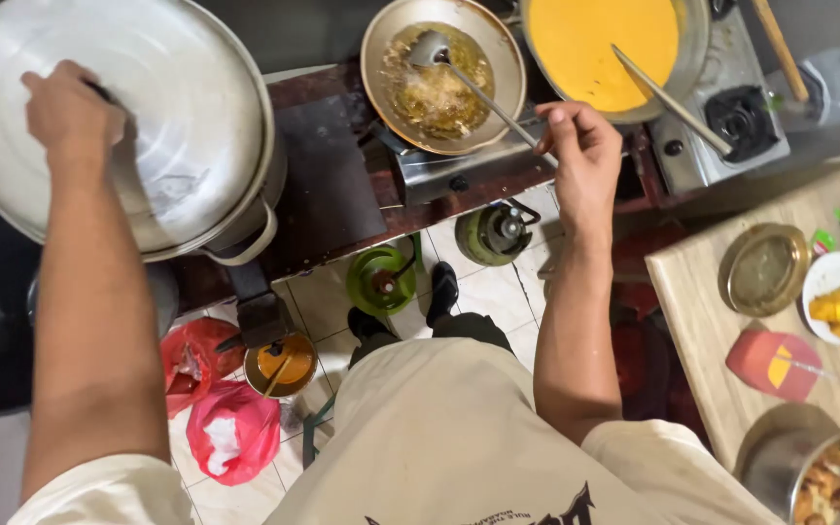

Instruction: The person scoops a yellow batter into a pink container, then uses a slotted spoon to transfer fried items from a pan into the container. They stir and monitor food frying in hot oil on the stove, occasionally adjusting the items with the spoon.

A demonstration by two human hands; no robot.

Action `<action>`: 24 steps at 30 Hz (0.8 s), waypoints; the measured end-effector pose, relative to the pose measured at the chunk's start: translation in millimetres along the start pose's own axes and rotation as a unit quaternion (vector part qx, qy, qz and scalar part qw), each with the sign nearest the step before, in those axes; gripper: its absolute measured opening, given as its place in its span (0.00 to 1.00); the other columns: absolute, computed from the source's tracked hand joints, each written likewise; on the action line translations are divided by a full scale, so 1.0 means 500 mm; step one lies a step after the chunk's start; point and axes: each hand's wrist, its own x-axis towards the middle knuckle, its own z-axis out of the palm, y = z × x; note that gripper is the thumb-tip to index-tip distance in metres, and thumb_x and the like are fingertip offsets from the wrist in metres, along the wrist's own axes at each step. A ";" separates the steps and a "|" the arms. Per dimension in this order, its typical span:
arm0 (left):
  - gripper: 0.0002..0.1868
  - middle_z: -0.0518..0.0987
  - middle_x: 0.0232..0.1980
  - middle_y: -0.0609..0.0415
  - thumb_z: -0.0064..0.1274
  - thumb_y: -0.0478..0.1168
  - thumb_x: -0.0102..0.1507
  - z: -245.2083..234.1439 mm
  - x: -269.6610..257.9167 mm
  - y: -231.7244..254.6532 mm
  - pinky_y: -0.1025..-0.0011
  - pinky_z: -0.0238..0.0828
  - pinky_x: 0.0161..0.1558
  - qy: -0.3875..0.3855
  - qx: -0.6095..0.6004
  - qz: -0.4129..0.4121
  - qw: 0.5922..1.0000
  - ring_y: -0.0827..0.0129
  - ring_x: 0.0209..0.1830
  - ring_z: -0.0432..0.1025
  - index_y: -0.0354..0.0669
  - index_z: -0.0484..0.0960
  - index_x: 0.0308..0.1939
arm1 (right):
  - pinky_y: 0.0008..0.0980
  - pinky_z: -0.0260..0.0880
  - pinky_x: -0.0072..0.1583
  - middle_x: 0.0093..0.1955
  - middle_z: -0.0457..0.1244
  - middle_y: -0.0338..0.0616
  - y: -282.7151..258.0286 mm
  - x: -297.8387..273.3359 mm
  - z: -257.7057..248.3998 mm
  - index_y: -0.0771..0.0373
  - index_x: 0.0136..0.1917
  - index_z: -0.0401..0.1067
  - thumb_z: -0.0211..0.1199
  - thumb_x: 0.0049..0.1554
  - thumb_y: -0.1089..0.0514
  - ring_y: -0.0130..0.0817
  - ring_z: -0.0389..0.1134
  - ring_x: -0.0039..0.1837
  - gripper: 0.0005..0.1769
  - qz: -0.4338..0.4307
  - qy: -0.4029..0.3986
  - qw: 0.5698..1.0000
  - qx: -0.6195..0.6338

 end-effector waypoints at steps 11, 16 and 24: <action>0.27 0.69 0.54 0.29 0.69 0.35 0.47 -0.093 -0.080 0.109 0.42 0.68 0.48 0.170 0.028 0.126 0.977 0.32 0.55 0.65 0.34 0.81 0.50 | 0.23 0.65 0.46 0.37 0.65 0.36 0.021 -0.008 -0.009 0.69 0.52 0.76 0.59 0.69 0.58 0.22 0.64 0.40 0.11 0.005 0.040 0.999 0.023; 0.02 0.80 0.47 0.51 0.54 0.29 0.80 -0.236 -0.262 0.349 0.73 0.76 0.42 0.092 -0.472 0.186 0.857 0.72 0.41 0.74 0.35 0.79 0.51 | 0.23 0.65 0.44 0.39 0.68 0.34 0.022 -0.010 0.030 0.67 0.47 0.76 0.59 0.67 0.58 0.21 0.65 0.40 0.11 0.013 -0.028 0.999 -0.021; 0.05 0.75 0.38 0.57 0.52 0.37 0.77 -0.176 -0.465 0.569 0.77 0.66 0.36 -0.051 -0.751 0.110 0.649 0.77 0.33 0.69 0.39 0.77 0.49 | 0.23 0.62 0.42 0.36 0.66 0.32 0.026 -0.066 0.008 0.66 0.41 0.74 0.60 0.67 0.55 0.18 0.62 0.39 0.15 0.084 -0.087 0.993 -0.016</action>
